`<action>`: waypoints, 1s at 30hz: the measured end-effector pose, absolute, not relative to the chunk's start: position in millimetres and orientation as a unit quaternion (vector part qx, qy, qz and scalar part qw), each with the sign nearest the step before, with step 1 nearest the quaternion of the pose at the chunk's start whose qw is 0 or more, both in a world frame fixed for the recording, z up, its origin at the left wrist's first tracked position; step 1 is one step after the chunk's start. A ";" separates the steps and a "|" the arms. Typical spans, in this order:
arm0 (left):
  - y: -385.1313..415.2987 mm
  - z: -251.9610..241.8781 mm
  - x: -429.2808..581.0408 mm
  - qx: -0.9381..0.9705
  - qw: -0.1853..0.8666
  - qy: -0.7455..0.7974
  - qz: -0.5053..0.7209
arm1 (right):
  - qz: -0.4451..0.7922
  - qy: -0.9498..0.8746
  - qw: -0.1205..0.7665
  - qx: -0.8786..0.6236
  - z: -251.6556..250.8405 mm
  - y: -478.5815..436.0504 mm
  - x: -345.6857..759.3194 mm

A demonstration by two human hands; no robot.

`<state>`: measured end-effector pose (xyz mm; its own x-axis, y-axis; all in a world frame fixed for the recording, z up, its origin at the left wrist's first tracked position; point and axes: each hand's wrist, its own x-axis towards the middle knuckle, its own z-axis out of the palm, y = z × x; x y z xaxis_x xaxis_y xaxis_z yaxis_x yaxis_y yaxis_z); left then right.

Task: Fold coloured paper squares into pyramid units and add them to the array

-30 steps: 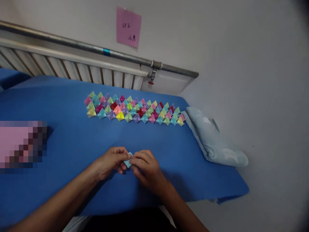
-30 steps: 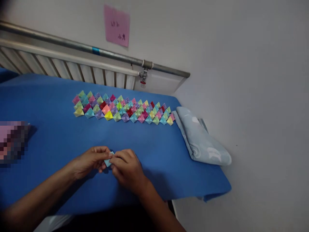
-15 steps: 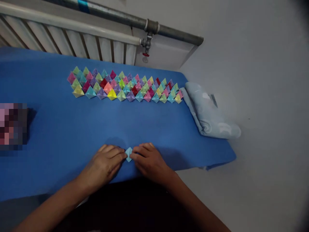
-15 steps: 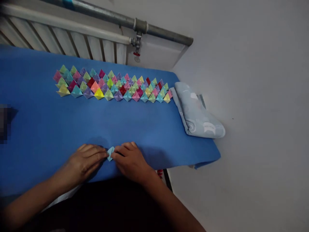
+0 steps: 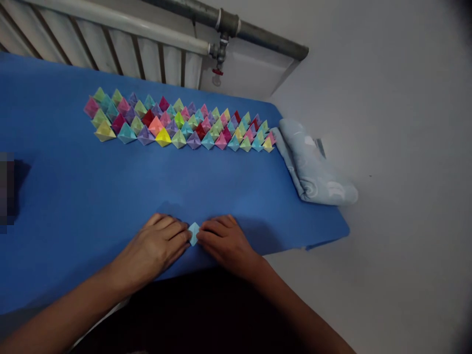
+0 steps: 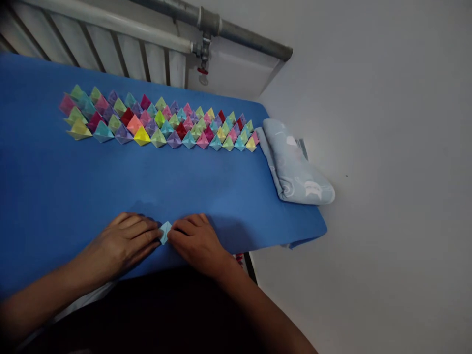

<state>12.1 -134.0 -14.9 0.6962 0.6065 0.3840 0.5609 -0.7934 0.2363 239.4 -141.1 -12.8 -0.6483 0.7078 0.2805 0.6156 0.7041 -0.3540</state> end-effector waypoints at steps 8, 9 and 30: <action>-133.0 -17.6 12.5 0.908 0.069 0.322 0.259 | 0.110 -0.904 0.177 -0.372 -10.2 -140.4 238.4; -133.5 -18.2 12.4 0.907 0.068 0.320 0.266 | 0.113 -0.905 0.177 -0.371 -9.4 -140.4 238.4; -135.9 -21.7 14.3 0.904 0.040 0.331 0.269 | 0.115 -0.889 0.165 -0.412 -6.9 -139.8 228.4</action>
<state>14.3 -135.9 -21.7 0.6363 0.6195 0.4597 0.5762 -0.7779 0.2507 228.4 -139.8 -6.9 -0.6057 0.7709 0.1974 0.6950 0.6333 -0.3405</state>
